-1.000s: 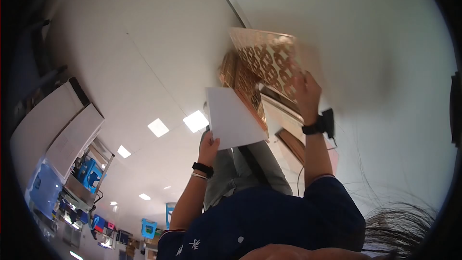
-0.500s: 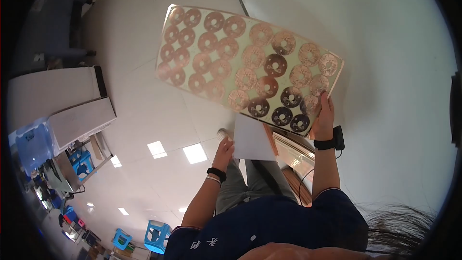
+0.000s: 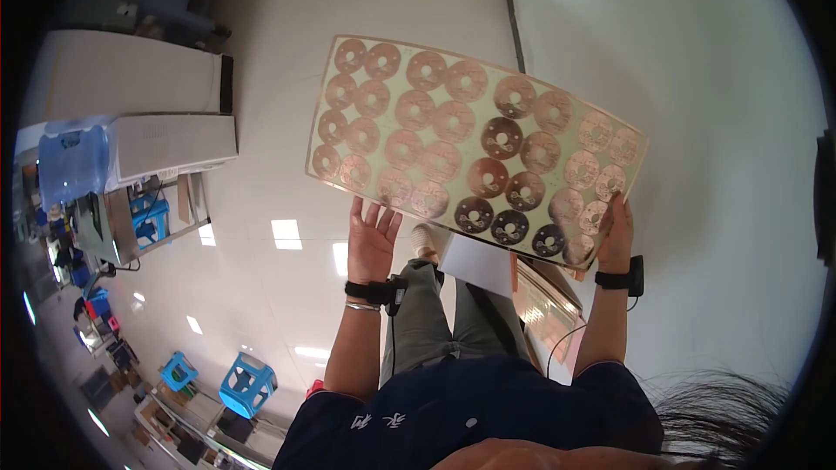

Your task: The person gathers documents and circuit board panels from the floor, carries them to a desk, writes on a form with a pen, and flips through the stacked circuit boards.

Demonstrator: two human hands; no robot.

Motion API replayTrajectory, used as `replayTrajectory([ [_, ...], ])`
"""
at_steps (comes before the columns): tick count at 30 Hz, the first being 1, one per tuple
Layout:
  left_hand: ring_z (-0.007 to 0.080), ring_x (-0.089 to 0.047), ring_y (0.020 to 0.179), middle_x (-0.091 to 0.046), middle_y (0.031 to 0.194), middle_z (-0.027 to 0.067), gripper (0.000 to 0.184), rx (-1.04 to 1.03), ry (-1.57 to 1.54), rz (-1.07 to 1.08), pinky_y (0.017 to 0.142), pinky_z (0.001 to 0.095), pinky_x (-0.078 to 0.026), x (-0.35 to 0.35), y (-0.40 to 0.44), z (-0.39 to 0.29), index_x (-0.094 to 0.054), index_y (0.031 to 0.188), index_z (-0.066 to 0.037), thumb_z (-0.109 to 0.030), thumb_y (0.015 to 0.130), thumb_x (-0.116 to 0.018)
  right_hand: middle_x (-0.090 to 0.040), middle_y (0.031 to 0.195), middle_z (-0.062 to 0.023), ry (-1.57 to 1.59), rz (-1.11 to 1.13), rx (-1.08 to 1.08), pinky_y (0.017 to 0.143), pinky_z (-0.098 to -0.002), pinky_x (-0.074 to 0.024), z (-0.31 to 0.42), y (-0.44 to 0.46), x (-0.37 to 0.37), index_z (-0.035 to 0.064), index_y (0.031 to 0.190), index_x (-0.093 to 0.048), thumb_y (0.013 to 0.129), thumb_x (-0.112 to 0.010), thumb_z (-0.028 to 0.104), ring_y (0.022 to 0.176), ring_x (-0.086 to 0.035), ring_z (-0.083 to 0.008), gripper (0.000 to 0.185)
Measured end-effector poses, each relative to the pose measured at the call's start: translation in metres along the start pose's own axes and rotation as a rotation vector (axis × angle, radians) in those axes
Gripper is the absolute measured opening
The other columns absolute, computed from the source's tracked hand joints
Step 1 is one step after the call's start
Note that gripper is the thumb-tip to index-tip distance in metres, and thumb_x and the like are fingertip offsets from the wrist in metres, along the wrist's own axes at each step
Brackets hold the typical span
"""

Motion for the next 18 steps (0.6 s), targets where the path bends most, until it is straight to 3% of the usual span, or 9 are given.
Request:
replayTrajectory([
  [1, 0.0265, -0.043, 0.114, -0.034, 0.131, 0.0129, 0.057, -0.010, -0.039, -0.021, 0.097, 0.0414, -0.037, 0.003, 0.001, -0.009, -0.019, 0.136, -0.013, -0.033, 0.090, -0.045, -0.047, 0.067, 0.0092, 0.017, -0.037, 0.004, 0.049, -0.0137, -0.0310, 0.000, 0.003, 0.000, 0.0116, 0.096, -0.058, 0.089, -0.052, 0.026, 0.056, -0.039, 0.0005, 0.017],
  [2, 0.0265, -0.043, 0.114, -0.034, 0.131, 0.0129, 0.057, -0.021, -0.040, -0.025, 0.097, 0.0414, -0.037, 0.007, 0.002, -0.012, -0.019, 0.136, -0.013, -0.033, 0.090, -0.045, -0.048, 0.067, 0.0090, 0.018, -0.007, 0.014, 0.049, -0.0129, -0.0318, -0.004, 0.009, 0.002, 0.0115, 0.096, -0.057, 0.090, -0.051, 0.026, 0.057, -0.040, 0.0010, 0.017],
  [4, 0.0216, -0.055, 0.099, -0.049, 0.118, 0.0082, 0.041, -0.003, 0.018, -0.055, 0.086, 0.0367, -0.047, 0.010, 0.003, -0.016, -0.034, 0.129, -0.013, -0.020, 0.090, -0.047, -0.048, 0.068, 0.0088, -0.001, 0.046, 0.025, 0.049, -0.0129, -0.0325, -0.003, 0.011, 0.005, 0.0114, 0.096, -0.057, 0.089, -0.051, 0.026, 0.056, -0.040, 0.0010, 0.017],
  [7, 0.0179, -0.058, 0.093, -0.055, 0.109, 0.0032, 0.033, -0.002, 0.055, -0.052, 0.078, 0.0316, -0.052, 0.005, 0.005, -0.020, -0.042, 0.122, -0.014, -0.017, 0.090, -0.048, -0.049, 0.068, 0.0087, -0.043, 0.075, 0.034, 0.048, -0.0130, -0.0331, 0.004, 0.008, -0.002, 0.0111, 0.095, -0.057, 0.089, -0.052, 0.026, 0.056, -0.041, 0.0008, 0.017],
  [18, 0.0159, -0.060, 0.085, -0.058, 0.103, 0.0033, 0.031, 0.002, 0.024, -0.098, 0.073, 0.0308, -0.054, 0.005, 0.007, -0.015, -0.044, 0.118, -0.014, -0.010, 0.088, -0.049, -0.050, 0.069, 0.0087, -0.041, 0.066, 0.020, 0.050, -0.0144, -0.0328, 0.004, 0.010, -0.001, 0.0091, 0.098, -0.057, 0.089, -0.052, 0.027, 0.057, -0.041, 0.0003, 0.021],
])
Point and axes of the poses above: each hand's wrist, its own y-axis towards the middle knuckle, its own x-axis out of the back of the hand, z = x × y, the point moved 3 cm from there along y, towards the middle knuckle
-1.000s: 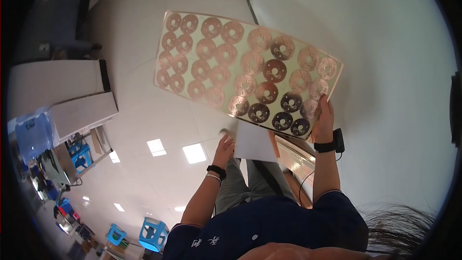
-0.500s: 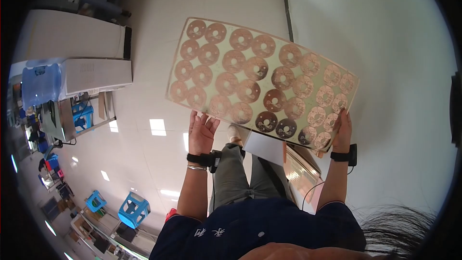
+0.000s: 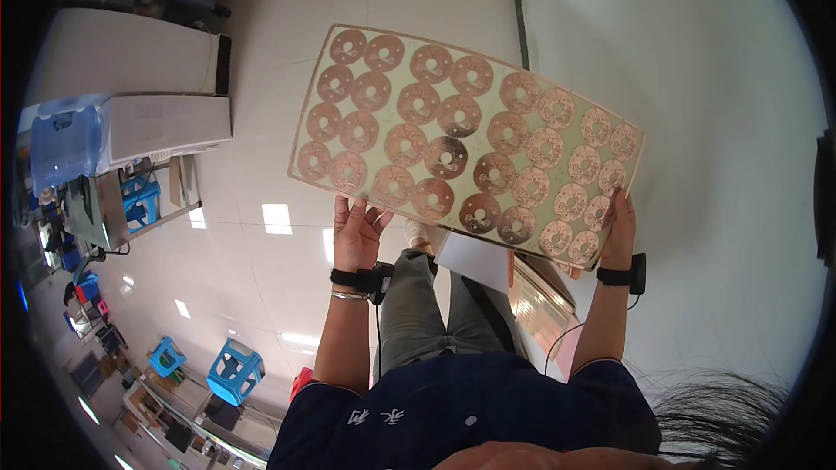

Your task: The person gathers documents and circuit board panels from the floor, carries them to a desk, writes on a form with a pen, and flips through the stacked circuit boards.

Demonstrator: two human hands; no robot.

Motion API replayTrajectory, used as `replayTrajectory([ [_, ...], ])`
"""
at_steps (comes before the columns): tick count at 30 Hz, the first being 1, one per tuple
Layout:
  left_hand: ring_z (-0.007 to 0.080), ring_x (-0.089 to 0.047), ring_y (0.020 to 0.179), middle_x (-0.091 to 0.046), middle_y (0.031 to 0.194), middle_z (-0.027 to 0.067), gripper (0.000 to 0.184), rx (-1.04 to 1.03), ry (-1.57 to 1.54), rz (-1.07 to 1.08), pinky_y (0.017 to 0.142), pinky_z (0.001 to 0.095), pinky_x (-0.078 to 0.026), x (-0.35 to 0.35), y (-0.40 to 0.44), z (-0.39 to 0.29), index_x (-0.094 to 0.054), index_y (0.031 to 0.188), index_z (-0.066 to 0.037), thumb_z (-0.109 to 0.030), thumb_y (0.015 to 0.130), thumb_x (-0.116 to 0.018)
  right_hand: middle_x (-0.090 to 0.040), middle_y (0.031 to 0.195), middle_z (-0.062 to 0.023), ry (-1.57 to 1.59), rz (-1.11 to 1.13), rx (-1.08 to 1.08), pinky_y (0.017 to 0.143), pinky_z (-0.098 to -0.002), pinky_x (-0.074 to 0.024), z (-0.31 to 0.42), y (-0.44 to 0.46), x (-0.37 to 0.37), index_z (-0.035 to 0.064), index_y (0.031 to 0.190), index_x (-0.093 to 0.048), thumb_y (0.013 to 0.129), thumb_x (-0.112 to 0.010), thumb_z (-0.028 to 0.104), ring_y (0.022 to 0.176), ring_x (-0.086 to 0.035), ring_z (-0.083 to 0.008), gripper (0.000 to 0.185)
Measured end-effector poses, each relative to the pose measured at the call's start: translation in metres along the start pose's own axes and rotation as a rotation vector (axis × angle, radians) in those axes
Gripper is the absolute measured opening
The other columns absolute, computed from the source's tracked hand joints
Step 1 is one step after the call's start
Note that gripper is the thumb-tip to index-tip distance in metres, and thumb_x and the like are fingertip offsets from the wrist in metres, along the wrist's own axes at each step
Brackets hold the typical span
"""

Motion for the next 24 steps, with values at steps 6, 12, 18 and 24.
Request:
replayTrajectory([
  [6, 0.0160, -0.060, 0.086, -0.058, 0.102, 0.0031, 0.025, 0.003, 0.009, 0.015, 0.073, 0.0308, -0.054, -0.001, 0.002, -0.002, -0.046, 0.114, -0.014, -0.009, 0.089, -0.048, -0.049, 0.069, 0.0090, 0.006, 0.034, 0.016, 0.049, -0.0141, -0.0326, 0.000, -0.002, -0.002, 0.0092, 0.096, -0.058, 0.089, -0.052, 0.027, 0.057, -0.040, 0.0005, 0.020],
  [12, 0.0164, -0.060, 0.086, -0.058, 0.101, 0.0026, 0.025, 0.009, 0.018, 0.012, 0.074, 0.0316, -0.053, -0.003, 0.004, -0.001, -0.046, 0.113, -0.014, -0.009, 0.089, -0.048, -0.047, 0.066, 0.0090, -0.011, -0.028, -0.005, 0.049, -0.0130, -0.0326, -0.001, -0.001, 0.000, 0.0102, 0.096, -0.057, 0.089, -0.052, 0.027, 0.056, -0.040, 0.0011, 0.018],
  [18, 0.0173, -0.059, 0.088, -0.058, 0.101, 0.0025, 0.027, 0.026, 0.013, -0.010, 0.075, 0.0321, -0.053, -0.006, 0.006, -0.001, -0.046, 0.114, -0.015, -0.009, 0.088, -0.049, -0.046, 0.066, 0.0087, 0.039, -0.042, -0.002, 0.048, -0.0140, -0.0325, 0.003, -0.005, -0.006, 0.0100, 0.094, -0.057, 0.089, -0.052, 0.026, 0.055, -0.040, 0.0005, 0.018],
  [24, 0.0239, -0.055, 0.101, -0.052, 0.116, 0.0111, 0.038, 0.096, 0.123, 0.016, 0.083, 0.0358, -0.048, -0.002, 0.008, 0.010, -0.036, 0.128, -0.013, -0.013, 0.090, -0.044, -0.049, 0.070, 0.0083, -0.064, -0.118, 0.168, 0.053, -0.0151, -0.0348, 0.015, -0.018, 0.016, 0.0077, 0.093, -0.056, 0.090, -0.050, 0.023, 0.061, -0.042, -0.0001, 0.017],
])
Point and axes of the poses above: each hand's wrist, its own y-axis towards the middle knuckle, its own x-axis out of the back of the hand, z = x × y, the point moved 3 cm from there along y, towards the middle knuckle
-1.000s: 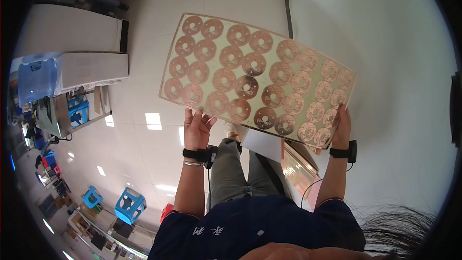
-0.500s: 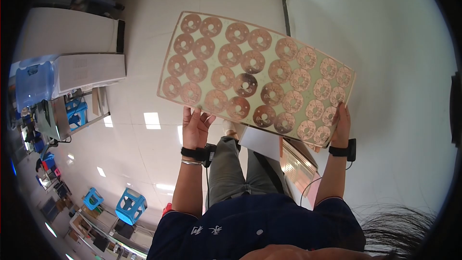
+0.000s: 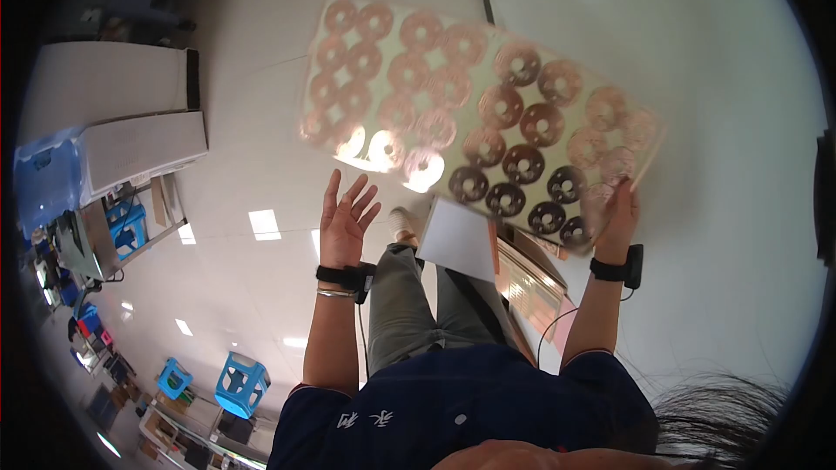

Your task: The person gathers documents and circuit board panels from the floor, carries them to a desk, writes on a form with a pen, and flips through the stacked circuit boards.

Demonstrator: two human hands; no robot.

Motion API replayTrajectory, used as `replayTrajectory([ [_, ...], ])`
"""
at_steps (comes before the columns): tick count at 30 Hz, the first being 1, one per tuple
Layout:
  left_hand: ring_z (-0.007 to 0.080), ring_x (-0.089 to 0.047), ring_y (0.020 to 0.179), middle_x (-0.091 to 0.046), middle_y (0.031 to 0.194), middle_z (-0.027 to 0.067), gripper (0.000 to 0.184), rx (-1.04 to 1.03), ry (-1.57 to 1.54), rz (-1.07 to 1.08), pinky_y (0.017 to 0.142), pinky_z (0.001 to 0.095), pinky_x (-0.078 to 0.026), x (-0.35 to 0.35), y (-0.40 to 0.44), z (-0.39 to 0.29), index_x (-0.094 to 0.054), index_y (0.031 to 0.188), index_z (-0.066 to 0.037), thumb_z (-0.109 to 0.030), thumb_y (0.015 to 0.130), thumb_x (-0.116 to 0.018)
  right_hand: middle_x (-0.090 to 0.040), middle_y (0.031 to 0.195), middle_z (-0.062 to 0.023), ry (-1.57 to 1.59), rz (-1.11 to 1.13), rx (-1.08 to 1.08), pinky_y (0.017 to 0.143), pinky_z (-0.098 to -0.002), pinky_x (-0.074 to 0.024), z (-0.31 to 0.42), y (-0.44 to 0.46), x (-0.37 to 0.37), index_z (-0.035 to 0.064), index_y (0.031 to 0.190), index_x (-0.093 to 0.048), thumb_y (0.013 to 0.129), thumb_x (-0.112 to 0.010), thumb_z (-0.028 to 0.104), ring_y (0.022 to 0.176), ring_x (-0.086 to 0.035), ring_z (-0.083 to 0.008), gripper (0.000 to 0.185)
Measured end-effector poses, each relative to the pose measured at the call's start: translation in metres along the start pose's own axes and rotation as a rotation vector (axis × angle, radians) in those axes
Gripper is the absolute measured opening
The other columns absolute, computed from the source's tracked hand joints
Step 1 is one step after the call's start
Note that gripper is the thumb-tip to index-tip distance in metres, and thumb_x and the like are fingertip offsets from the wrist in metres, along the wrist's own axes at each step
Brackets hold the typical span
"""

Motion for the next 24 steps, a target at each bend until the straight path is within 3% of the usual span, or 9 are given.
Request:
replayTrajectory([
  [2, 0.0277, -0.049, 0.111, -0.044, 0.125, 0.0189, 0.045, 0.064, 0.178, 0.024, 0.089, 0.0369, -0.045, -0.002, 0.000, 0.006, -0.026, 0.135, -0.008, -0.016, 0.092, -0.039, -0.049, 0.072, 0.0076, -0.010, -0.011, 0.298, 0.054, -0.0154, -0.0331, 0.032, -0.012, -0.001, 0.0059, 0.092, -0.056, 0.091, -0.049, 0.021, 0.062, -0.041, 0.0001, 0.016],
  [5, 0.0275, -0.050, 0.109, -0.046, 0.124, 0.0181, 0.044, 0.179, 0.284, 0.013, 0.088, 0.0363, -0.045, 0.013, -0.002, 0.022, -0.028, 0.134, -0.008, -0.015, 0.092, -0.040, -0.048, 0.071, 0.0071, -0.199, -0.111, 0.463, 0.054, -0.0168, -0.0314, 0.047, -0.023, 0.002, 0.0043, 0.087, -0.054, 0.091, -0.048, 0.018, 0.062, -0.039, -0.0010, 0.016],
  [7, 0.0276, -0.051, 0.108, -0.046, 0.124, 0.0176, 0.044, 0.218, 0.306, 0.017, 0.090, 0.0379, -0.044, 0.021, -0.002, 0.034, -0.030, 0.133, -0.006, -0.016, 0.091, -0.041, -0.045, 0.063, 0.0002, -0.587, -0.078, 0.627, 0.051, -0.0218, -0.0315, 0.035, -0.024, 0.018, 0.0009, 0.074, -0.049, 0.088, -0.051, 0.012, 0.058, -0.036, -0.0065, 0.018],
  [9, 0.0253, -0.052, 0.106, -0.048, 0.122, 0.0170, 0.040, 0.282, 0.341, -0.004, 0.087, 0.0347, -0.046, 0.029, -0.002, 0.040, -0.034, 0.130, -0.006, -0.015, 0.092, -0.040, -0.048, 0.064, -0.0079, -0.784, 0.009, 0.534, 0.050, -0.0255, -0.0357, 0.017, -0.029, 0.013, -0.0001, 0.076, -0.052, 0.084, -0.055, 0.008, 0.054, -0.043, -0.0151, 0.012],
  [11, 0.0236, -0.054, 0.104, -0.050, 0.120, 0.0161, 0.038, 0.300, 0.358, 0.000, 0.086, 0.0332, -0.046, 0.030, -0.003, 0.044, -0.037, 0.128, -0.005, -0.015, 0.092, -0.041, -0.053, 0.070, -0.0134, -0.881, 0.040, 0.654, 0.052, -0.0310, -0.0408, -0.001, -0.035, -0.002, 0.0010, 0.082, -0.055, 0.082, -0.056, 0.008, 0.059, -0.051, -0.0267, 0.007],
  [13, 0.0221, -0.055, 0.102, -0.051, 0.119, 0.0154, 0.037, 0.310, 0.426, -0.006, 0.084, 0.0321, -0.046, 0.024, -0.004, 0.049, -0.038, 0.127, -0.005, -0.015, 0.091, -0.041, -0.059, 0.079, -0.0148, -0.979, 0.081, 0.634, 0.059, -0.0366, -0.0458, -0.039, -0.030, 0.006, 0.0029, 0.091, -0.058, 0.083, -0.054, 0.011, 0.069, -0.056, -0.0335, 0.012],
  [17, 0.0211, -0.055, 0.100, -0.052, 0.118, 0.0150, 0.036, 0.325, 0.483, 0.005, 0.084, 0.0319, -0.046, 0.022, -0.003, 0.054, -0.039, 0.126, -0.004, -0.014, 0.091, -0.040, -0.059, 0.083, -0.0195, -1.045, 0.023, 0.622, 0.060, -0.0388, -0.0462, -0.116, -0.027, 0.023, -0.0004, 0.098, -0.057, 0.085, -0.050, 0.013, 0.072, -0.057, -0.0360, 0.019],
  [19, 0.0208, -0.055, 0.100, -0.052, 0.118, 0.0148, 0.035, 0.345, 0.515, -0.018, 0.083, 0.0318, -0.047, 0.023, -0.002, 0.058, -0.039, 0.125, -0.004, -0.014, 0.091, -0.040, -0.059, 0.091, -0.0217, -1.162, 0.143, 0.389, 0.068, -0.0400, -0.0471, -0.153, -0.021, 0.029, 0.0003, 0.103, -0.056, 0.087, -0.048, 0.016, 0.082, -0.057, -0.0368, 0.024],
  [24, 0.0217, -0.055, 0.101, -0.051, 0.118, 0.0147, 0.035, 0.392, 0.575, -0.031, 0.084, 0.0319, -0.047, 0.028, -0.004, 0.058, -0.040, 0.125, -0.004, -0.014, 0.091, -0.040, -0.058, 0.095, -0.0240, -0.990, 0.129, 0.155, 0.075, -0.0398, -0.0457, -0.218, -0.021, 0.028, -0.0002, 0.108, -0.053, 0.088, -0.045, 0.019, 0.089, -0.056, -0.0375, 0.029],
])
Point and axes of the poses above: each hand's wrist, its own y-axis towards the middle knuckle, its own x-axis out of the back of the hand, z = x × y, the point moved 3 cm from there along y, towards the middle knuckle
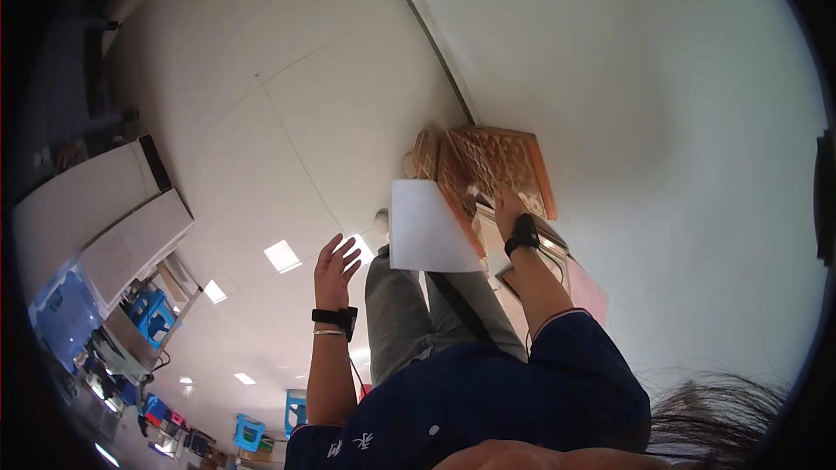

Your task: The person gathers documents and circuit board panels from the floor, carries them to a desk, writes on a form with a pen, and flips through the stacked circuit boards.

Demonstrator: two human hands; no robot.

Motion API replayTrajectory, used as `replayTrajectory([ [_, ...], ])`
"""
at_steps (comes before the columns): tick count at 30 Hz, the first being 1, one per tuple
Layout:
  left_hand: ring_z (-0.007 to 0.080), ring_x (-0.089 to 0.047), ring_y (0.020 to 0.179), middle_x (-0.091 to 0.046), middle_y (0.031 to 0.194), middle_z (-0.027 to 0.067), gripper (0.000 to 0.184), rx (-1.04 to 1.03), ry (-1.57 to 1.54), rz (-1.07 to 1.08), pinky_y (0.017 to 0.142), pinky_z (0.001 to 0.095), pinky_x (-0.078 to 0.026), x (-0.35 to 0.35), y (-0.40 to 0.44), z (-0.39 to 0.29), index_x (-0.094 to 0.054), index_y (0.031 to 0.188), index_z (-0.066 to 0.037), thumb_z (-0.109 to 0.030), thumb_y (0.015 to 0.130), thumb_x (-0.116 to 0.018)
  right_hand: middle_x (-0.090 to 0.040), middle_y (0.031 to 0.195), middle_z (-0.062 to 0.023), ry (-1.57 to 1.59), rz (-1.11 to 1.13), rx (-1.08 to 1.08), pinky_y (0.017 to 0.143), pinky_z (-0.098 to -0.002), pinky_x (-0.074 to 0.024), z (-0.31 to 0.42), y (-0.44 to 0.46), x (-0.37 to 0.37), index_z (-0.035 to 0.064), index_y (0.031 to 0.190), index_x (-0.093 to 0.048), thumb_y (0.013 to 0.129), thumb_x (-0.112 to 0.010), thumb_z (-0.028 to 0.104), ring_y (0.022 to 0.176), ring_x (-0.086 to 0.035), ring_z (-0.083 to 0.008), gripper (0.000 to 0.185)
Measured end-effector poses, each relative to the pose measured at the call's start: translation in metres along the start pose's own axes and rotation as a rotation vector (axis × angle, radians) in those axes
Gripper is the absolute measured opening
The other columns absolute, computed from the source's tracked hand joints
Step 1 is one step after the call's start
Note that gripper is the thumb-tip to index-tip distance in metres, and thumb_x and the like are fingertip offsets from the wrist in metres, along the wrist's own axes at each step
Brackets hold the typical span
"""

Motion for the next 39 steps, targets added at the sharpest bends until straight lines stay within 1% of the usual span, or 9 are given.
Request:
replayTrajectory([
  [1, 0.0217, -0.055, 0.101, -0.051, 0.118, 0.0147, 0.035, 0.006, 0.013, 0.001, 0.084, 0.0319, -0.047, 0.000, 0.001, 0.001, -0.040, 0.125, -0.004, -0.014, 0.091, -0.040, -0.058, 0.097, -0.0247, 0.098, 0.046, -0.085, 0.078, -0.0391, -0.0453, -0.008, 0.001, -0.009, -0.0008, 0.109, -0.053, 0.089, -0.044, 0.020, 0.092, -0.056, -0.0370, 0.031],
  [2, 0.0216, -0.055, 0.101, -0.051, 0.118, 0.0146, 0.035, 0.016, 0.022, 0.001, 0.084, 0.0319, -0.047, 0.000, 0.002, 0.003, -0.040, 0.125, -0.004, -0.014, 0.091, -0.040, -0.056, 0.113, -0.0144, 0.007, 0.149, -0.191, 0.084, -0.0368, -0.0461, -0.019, 0.001, -0.020, 0.0102, 0.121, -0.048, 0.091, -0.040, 0.019, 0.103, -0.054, -0.0293, 0.032],
  [5, 0.0210, -0.055, 0.101, -0.052, 0.118, 0.0142, 0.034, 0.045, 0.045, -0.003, 0.084, 0.0315, -0.047, 0.001, 0.007, 0.007, -0.040, 0.125, -0.004, -0.014, 0.092, -0.040, -0.057, 0.103, -0.0217, 0.078, 0.135, -0.217, 0.080, -0.0371, -0.0454, -0.038, 0.000, -0.048, 0.0053, 0.116, -0.052, 0.089, -0.045, 0.021, 0.096, -0.056, -0.0347, 0.032],
  [9, 0.0203, -0.055, 0.100, -0.052, 0.118, 0.0136, 0.034, 0.050, 0.048, 0.015, 0.083, 0.0312, -0.047, -0.003, 0.009, 0.002, -0.041, 0.124, -0.005, -0.015, 0.092, -0.041, -0.058, 0.106, -0.0181, 0.131, 0.199, -0.371, 0.081, -0.0365, -0.0450, -0.018, -0.009, -0.045, 0.0083, 0.118, -0.052, 0.090, -0.044, 0.022, 0.097, -0.057, -0.0323, 0.032],
  [16, 0.0203, -0.054, 0.101, -0.052, 0.117, 0.0131, 0.033, 0.015, 0.028, 0.034, 0.084, 0.0318, -0.046, -0.008, 0.021, 0.000, -0.042, 0.123, -0.005, -0.014, 0.092, -0.041, -0.058, 0.107, -0.0184, 0.066, 0.137, -0.329, 0.082, -0.0369, -0.0442, -0.046, -0.012, -0.050, 0.0075, 0.118, -0.051, 0.089, -0.046, 0.024, 0.097, -0.056, -0.0326, 0.034],
  [21, 0.0209, -0.054, 0.101, -0.053, 0.116, 0.0131, 0.032, -0.029, -0.017, 0.063, 0.084, 0.0325, -0.045, 0.002, 0.028, 0.006, -0.044, 0.122, -0.006, -0.014, 0.091, -0.042, -0.050, 0.114, -0.0178, -0.148, -0.181, -0.213, 0.090, -0.0422, -0.0374, -0.034, -0.033, 0.003, 0.0064, 0.119, -0.048, 0.084, -0.049, 0.017, 0.106, -0.047, -0.0349, 0.037],
  [27, 0.0216, -0.055, 0.100, -0.053, 0.116, 0.0134, 0.033, -0.064, -0.033, 0.047, 0.084, 0.0330, -0.046, 0.010, 0.032, 0.011, -0.044, 0.122, -0.006, -0.015, 0.091, -0.043, -0.040, 0.125, -0.0165, -0.190, -0.405, -0.270, 0.094, -0.0463, -0.0301, -0.041, -0.077, 0.046, 0.0087, 0.125, -0.040, 0.082, -0.051, 0.014, 0.113, -0.039, -0.0356, 0.045],
  [35, 0.0209, -0.055, 0.099, -0.053, 0.116, 0.0131, 0.033, -0.042, 0.161, 0.146, 0.083, 0.0310, -0.046, 0.001, 0.020, 0.013, -0.044, 0.122, -0.005, -0.017, 0.091, -0.043, -0.045, 0.118, -0.0163, -0.149, -0.463, -0.272, 0.091, -0.0424, -0.0361, -0.056, -0.141, 0.024, 0.0058, 0.119, -0.045, 0.080, -0.052, 0.008, 0.109, -0.044, -0.0338, 0.040],
  [39, 0.0214, -0.055, 0.100, -0.053, 0.116, 0.0119, 0.034, -0.180, 0.401, 0.325, 0.085, 0.0325, -0.044, -0.036, -0.007, -0.011, -0.044, 0.122, -0.004, -0.018, 0.091, -0.044, -0.045, 0.118, -0.0156, -0.002, -0.402, -0.373, 0.091, -0.0431, -0.0355, -0.075, -0.192, -0.021, 0.0094, 0.120, -0.045, 0.081, -0.052, 0.008, 0.109, -0.044, -0.0320, 0.040],
])
Point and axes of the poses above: each hand's wrist, its own y-axis towards the middle knuckle, its own x-axis out of the back of the hand, z = x × y, the point moved 3 cm from there along y, towards the middle knuckle
